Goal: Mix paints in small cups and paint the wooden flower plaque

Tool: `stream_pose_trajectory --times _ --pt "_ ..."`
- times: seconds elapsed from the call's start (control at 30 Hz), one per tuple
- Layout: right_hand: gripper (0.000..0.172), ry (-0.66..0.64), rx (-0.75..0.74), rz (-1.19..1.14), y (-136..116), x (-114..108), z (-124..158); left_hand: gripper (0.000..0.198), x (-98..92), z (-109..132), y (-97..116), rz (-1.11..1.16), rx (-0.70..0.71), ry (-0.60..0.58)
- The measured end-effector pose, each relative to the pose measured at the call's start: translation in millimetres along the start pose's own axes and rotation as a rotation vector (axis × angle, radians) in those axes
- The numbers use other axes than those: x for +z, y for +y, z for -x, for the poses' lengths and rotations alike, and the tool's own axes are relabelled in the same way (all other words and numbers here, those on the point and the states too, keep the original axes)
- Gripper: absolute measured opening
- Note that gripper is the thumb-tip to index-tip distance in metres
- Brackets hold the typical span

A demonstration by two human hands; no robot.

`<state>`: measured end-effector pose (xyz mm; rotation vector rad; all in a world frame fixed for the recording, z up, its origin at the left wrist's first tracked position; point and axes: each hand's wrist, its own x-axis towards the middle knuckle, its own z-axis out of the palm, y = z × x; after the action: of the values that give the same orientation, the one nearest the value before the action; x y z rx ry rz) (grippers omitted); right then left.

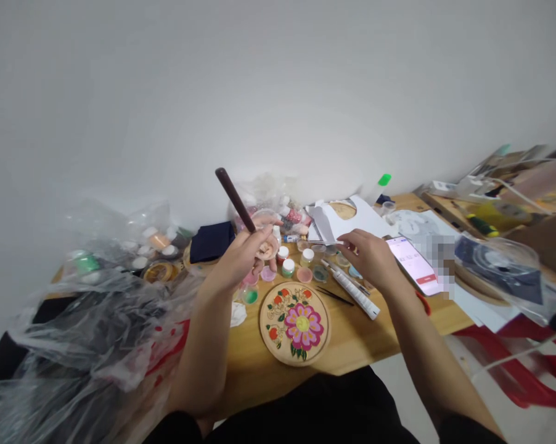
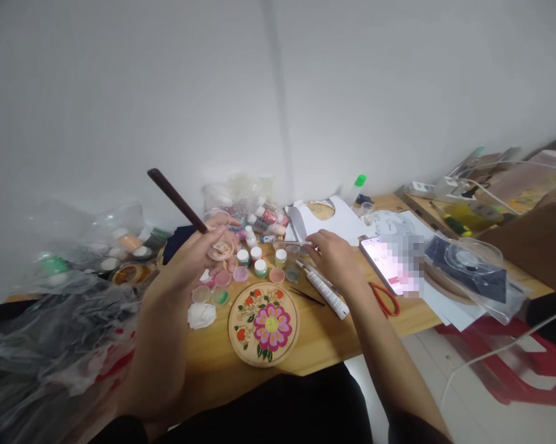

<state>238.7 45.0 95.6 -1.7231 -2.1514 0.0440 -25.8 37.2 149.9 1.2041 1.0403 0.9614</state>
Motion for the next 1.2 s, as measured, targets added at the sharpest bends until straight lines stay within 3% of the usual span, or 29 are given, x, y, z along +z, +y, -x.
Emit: stream_pose_trajectory --times 0.27,0.57,0.97,1.1,1.2 --pt "0.016 -0.139 -0.078 0.026 -10 1 -28 0.033 -1.7 3 3 0.009 0.013 0.008" --pt "0.019 -0.163 -0.115 0.006 -10 1 -30 0.034 -4.0 3 3 -0.004 0.029 0.002" --pt "0.015 -0.015 -0.125 -0.147 8 6 -24 0.036 -1.8 5 8 -0.017 -0.001 0.054" --pt "0.020 0.057 -0.118 -0.201 17 -7 -14 0.035 -1.3 6 9 -0.018 -0.015 0.079" --pt "0.023 0.201 -0.083 -0.290 23 -26 -4 0.033 -1.6 5 7 -0.006 -0.012 0.061"
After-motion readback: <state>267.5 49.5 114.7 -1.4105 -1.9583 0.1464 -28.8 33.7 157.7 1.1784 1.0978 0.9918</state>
